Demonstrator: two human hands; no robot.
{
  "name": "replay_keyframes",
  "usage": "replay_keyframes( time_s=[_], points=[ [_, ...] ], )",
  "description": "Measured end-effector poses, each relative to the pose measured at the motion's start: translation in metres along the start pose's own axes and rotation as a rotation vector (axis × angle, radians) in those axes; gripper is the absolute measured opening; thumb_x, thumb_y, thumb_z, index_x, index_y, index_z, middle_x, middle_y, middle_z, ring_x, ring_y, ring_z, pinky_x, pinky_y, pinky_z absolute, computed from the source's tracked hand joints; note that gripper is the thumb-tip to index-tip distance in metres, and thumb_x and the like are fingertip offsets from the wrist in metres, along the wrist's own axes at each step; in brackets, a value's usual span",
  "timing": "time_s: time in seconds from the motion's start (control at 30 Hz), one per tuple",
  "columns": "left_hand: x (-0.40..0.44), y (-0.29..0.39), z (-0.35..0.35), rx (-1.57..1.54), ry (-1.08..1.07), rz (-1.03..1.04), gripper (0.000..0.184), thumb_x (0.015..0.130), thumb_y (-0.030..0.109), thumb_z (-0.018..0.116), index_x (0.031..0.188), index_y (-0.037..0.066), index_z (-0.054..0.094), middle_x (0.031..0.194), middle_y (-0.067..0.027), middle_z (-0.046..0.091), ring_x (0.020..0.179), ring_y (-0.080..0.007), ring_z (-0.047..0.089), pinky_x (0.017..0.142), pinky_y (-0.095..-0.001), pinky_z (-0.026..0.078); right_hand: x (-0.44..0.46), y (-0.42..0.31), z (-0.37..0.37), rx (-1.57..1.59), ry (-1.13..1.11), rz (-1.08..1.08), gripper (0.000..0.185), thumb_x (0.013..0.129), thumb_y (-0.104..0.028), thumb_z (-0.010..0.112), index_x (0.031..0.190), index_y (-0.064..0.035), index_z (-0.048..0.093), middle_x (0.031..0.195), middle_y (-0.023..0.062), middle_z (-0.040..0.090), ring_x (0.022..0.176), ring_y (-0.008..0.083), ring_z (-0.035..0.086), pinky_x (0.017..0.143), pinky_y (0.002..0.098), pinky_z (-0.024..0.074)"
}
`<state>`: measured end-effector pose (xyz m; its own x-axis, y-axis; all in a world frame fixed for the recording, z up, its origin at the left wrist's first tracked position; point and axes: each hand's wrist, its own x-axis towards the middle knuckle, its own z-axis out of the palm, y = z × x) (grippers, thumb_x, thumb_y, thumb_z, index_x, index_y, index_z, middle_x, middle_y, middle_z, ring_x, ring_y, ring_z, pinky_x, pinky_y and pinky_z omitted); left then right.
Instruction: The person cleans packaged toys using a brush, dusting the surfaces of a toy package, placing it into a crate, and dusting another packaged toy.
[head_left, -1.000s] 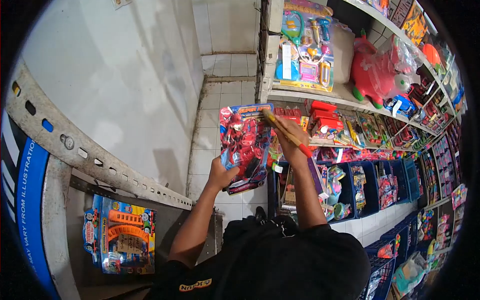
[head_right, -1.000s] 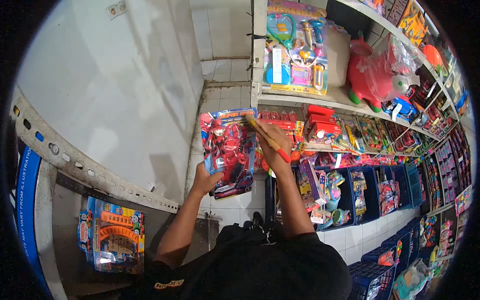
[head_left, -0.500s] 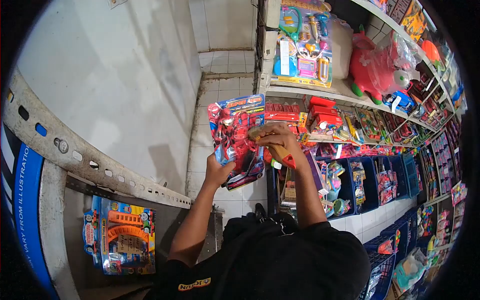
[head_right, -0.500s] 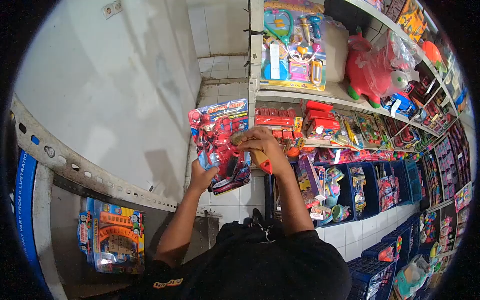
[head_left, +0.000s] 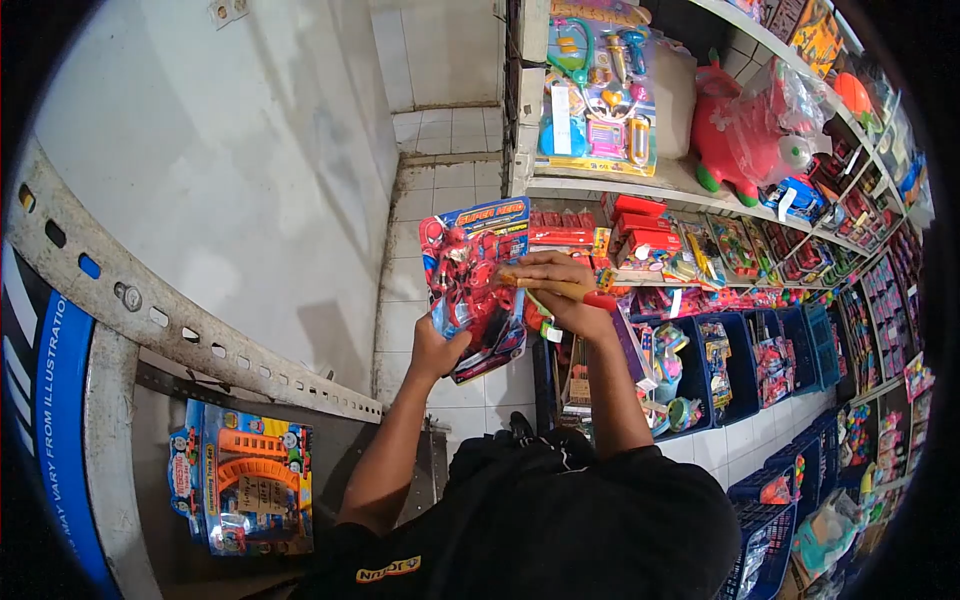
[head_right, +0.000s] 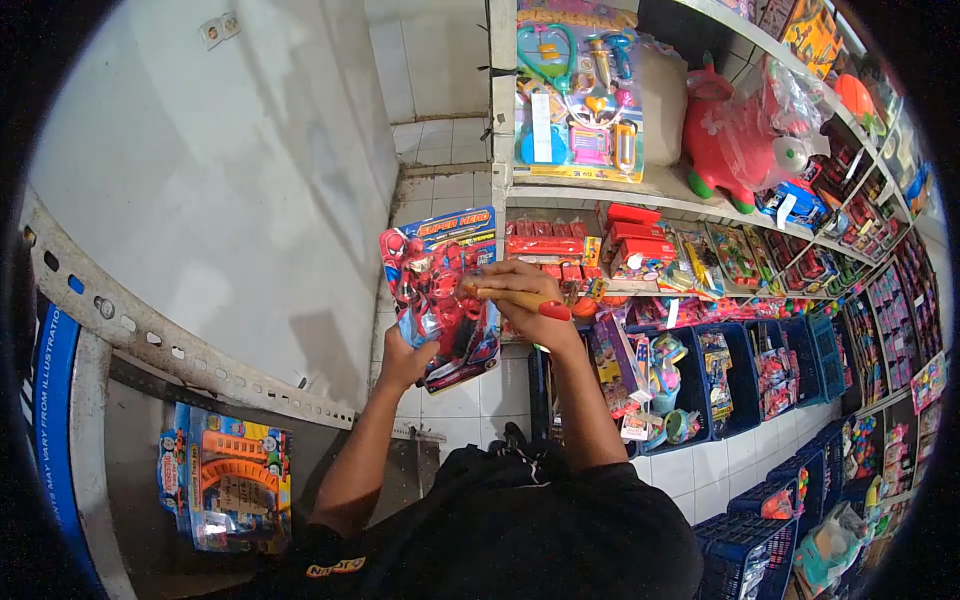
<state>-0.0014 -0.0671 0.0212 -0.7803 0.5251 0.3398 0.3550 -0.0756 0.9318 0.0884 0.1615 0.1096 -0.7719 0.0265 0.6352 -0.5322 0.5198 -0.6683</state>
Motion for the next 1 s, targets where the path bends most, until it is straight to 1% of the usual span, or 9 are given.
replay_keyframes(
  time_s=[0.13, 0.27, 0.33, 0.43, 0.5, 0.57, 0.8, 0.83, 1.0],
  points=[
    [0.000, 0.007, 0.003, 0.039, 0.016, 0.015, 0.030, 0.070, 0.012, 0.064, 0.097, 0.000, 0.064, 0.077, -0.0063, 0.067, 0.069, -0.0148, 0.061, 0.067, -0.0324, 0.051, 0.000, 0.001, -0.005, -0.067, 0.066, -0.013, 0.030, 0.078, 0.005, 0.069, 0.106, -0.0045, 0.073, 0.111, 0.0123, 0.068, 0.108, 0.0245, 0.062, 0.094, 0.0338, 0.0495],
    [-0.002, 0.001, 0.006, 0.146, -0.017, -0.028, 0.032, 0.069, 0.015, 0.066, 0.097, 0.000, 0.065, 0.075, -0.0088, 0.067, 0.066, -0.0153, 0.062, 0.066, -0.0321, 0.051, 0.003, -0.006, -0.003, -0.038, 0.179, 0.031, 0.033, 0.076, 0.006, 0.068, 0.108, -0.0034, 0.072, 0.110, 0.0118, 0.069, 0.107, 0.0241, 0.062, 0.095, 0.0346, 0.0488],
    [-0.002, 0.000, 0.008, 0.151, -0.017, -0.033, 0.034, 0.068, 0.016, 0.067, 0.098, -0.001, 0.065, 0.077, -0.0130, 0.069, 0.069, -0.0212, 0.066, 0.069, -0.0344, 0.053, 0.003, -0.005, -0.001, -0.004, 0.215, 0.044, 0.032, 0.077, 0.004, 0.069, 0.107, -0.0046, 0.072, 0.108, 0.0111, 0.070, 0.108, 0.0242, 0.063, 0.098, 0.0359, 0.0480],
    [-0.002, 0.000, 0.008, 0.233, -0.029, -0.063, 0.038, 0.068, 0.017, 0.069, 0.101, -0.001, 0.065, 0.084, -0.0177, 0.070, 0.077, -0.0298, 0.070, 0.073, -0.0373, 0.054, 0.011, 0.002, 0.003, -0.007, 0.262, -0.169, 0.032, 0.077, 0.005, 0.069, 0.106, -0.0068, 0.073, 0.109, 0.0107, 0.069, 0.111, 0.0261, 0.061, 0.102, 0.0392, 0.0453],
    [-0.002, 0.003, 0.009, 0.293, -0.021, -0.068, 0.042, 0.067, 0.017, 0.070, 0.105, -0.001, 0.065, 0.089, -0.0209, 0.071, 0.084, -0.0359, 0.070, 0.077, -0.0393, 0.054, 0.012, -0.004, 0.004, -0.074, 0.295, -0.151, 0.031, 0.077, 0.005, 0.070, 0.104, -0.0084, 0.074, 0.109, 0.0106, 0.068, 0.114, 0.0276, 0.060, 0.104, 0.0413, 0.0433],
    [-0.002, 0.010, 0.008, 0.319, -0.043, -0.052, 0.046, 0.067, 0.017, 0.070, 0.109, 0.000, 0.064, 0.091, -0.0225, 0.070, 0.088, -0.0380, 0.069, 0.078, -0.0404, 0.054, 0.014, -0.017, 0.009, -0.088, 0.322, -0.097, 0.029, 0.075, 0.004, 0.071, 0.099, -0.0123, 0.075, 0.110, 0.0091, 0.068, 0.120, 0.0306, 0.056, 0.106, 0.0433, 0.0408],
    [-0.003, -0.006, 0.007, 0.469, -0.034, -0.020, 0.047, 0.068, 0.016, 0.069, 0.111, 0.001, 0.063, 0.093, -0.0237, 0.069, 0.090, -0.0405, 0.067, 0.078, -0.0424, 0.054, 0.018, -0.019, 0.021, -0.203, 0.045, -0.222, 0.026, 0.071, -0.004, 0.073, 0.095, -0.0135, 0.075, 0.115, 0.0071, 0.066, 0.125, 0.0337, 0.051, 0.107, 0.0452, 0.0370],
    [-0.003, -0.006, 0.006, 0.449, -0.039, -0.032, 0.046, 0.068, 0.017, 0.069, 0.110, 0.001, 0.062, 0.093, -0.0234, 0.069, 0.090, -0.0405, 0.067, 0.078, -0.0424, 0.054, 0.019, -0.022, 0.025, -0.152, 0.010, -0.221, 0.022, 0.071, -0.011, 0.071, 0.094, -0.0117, 0.074, 0.116, 0.0072, 0.065, 0.128, 0.0338, 0.048, 0.108, 0.0463, 0.0350],
    [-0.004, 0.008, 0.009, 0.252, -0.059, -0.166, 0.044, 0.069, 0.017, 0.068, 0.108, 0.000, 0.062, 0.093, -0.0221, 0.069, 0.088, -0.0398, 0.067, 0.077, -0.0427, 0.054, 0.017, -0.024, 0.041, -0.092, -0.197, -0.226, 0.021, 0.074, -0.016, 0.066, 0.092, -0.0077, 0.072, 0.119, 0.0074, 0.064, 0.131, 0.0348, 0.044, 0.109, 0.0481, 0.0331]
  ],
)
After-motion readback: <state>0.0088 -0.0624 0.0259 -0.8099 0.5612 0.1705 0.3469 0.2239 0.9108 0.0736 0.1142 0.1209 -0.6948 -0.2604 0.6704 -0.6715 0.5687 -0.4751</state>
